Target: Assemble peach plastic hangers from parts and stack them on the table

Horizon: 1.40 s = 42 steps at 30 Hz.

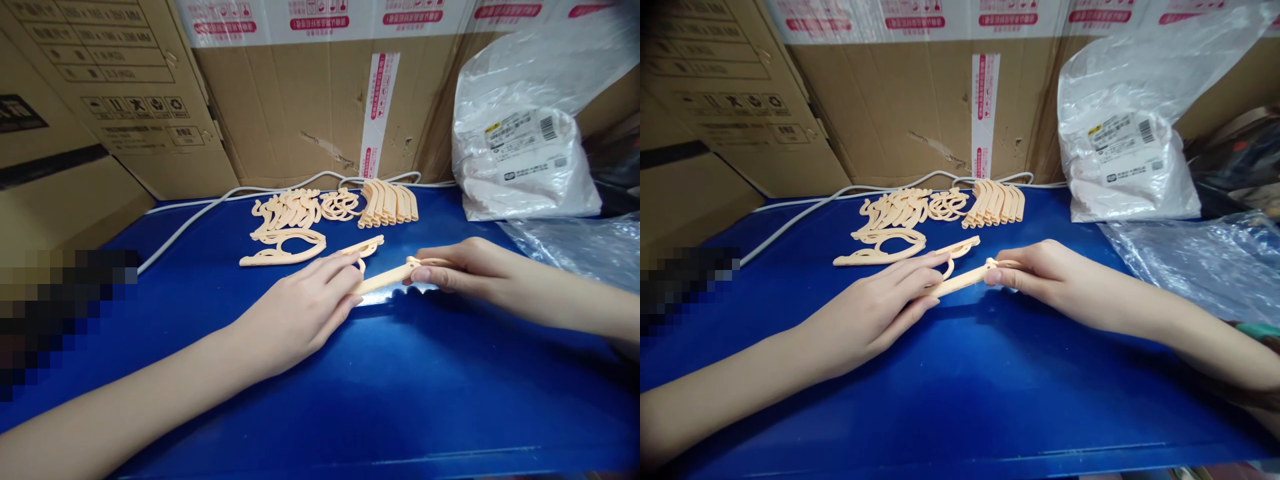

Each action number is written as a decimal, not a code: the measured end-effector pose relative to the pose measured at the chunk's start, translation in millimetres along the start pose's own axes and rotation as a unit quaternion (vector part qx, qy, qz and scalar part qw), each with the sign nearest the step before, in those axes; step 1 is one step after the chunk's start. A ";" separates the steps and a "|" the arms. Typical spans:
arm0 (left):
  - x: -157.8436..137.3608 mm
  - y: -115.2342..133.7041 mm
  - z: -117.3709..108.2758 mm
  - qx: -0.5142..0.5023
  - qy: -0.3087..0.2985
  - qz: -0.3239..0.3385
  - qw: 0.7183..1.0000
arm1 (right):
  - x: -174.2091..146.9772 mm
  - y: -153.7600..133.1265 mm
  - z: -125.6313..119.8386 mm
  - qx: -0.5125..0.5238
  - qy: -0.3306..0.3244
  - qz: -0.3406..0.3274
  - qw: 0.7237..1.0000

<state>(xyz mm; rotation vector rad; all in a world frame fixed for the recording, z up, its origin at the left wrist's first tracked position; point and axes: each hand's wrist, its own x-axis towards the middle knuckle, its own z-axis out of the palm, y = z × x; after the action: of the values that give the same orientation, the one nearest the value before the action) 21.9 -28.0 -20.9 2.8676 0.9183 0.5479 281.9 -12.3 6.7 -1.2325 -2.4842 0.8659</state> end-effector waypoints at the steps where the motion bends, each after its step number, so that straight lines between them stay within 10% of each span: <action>1: -0.1 -1.0 -0.2 -0.003 -0.004 -0.003 1.000 | 0.2 0.0 0.2 -0.006 0.009 -0.005 1.000; 16: 3.7 -8.2 -6.4 -0.112 -0.101 -0.057 0.987 | -0.7 -0.5 7.1 -0.072 0.035 -0.075 0.994; 29: 3.1 -8.4 0.3 -0.143 -0.059 -0.065 0.986 | 5.0 5.3 14.0 0.001 0.032 -0.040 0.999; 42: 3.2 -7.0 -2.9 -0.129 -0.072 -0.067 0.987 | 2.3 6.0 17.1 -0.179 0.092 -0.103 0.974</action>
<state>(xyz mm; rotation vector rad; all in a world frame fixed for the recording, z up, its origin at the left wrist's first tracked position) 19.4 -20.4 -18.5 2.5563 0.9319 0.4079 276.6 -14.6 -10.7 -1.0664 -2.6244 0.2462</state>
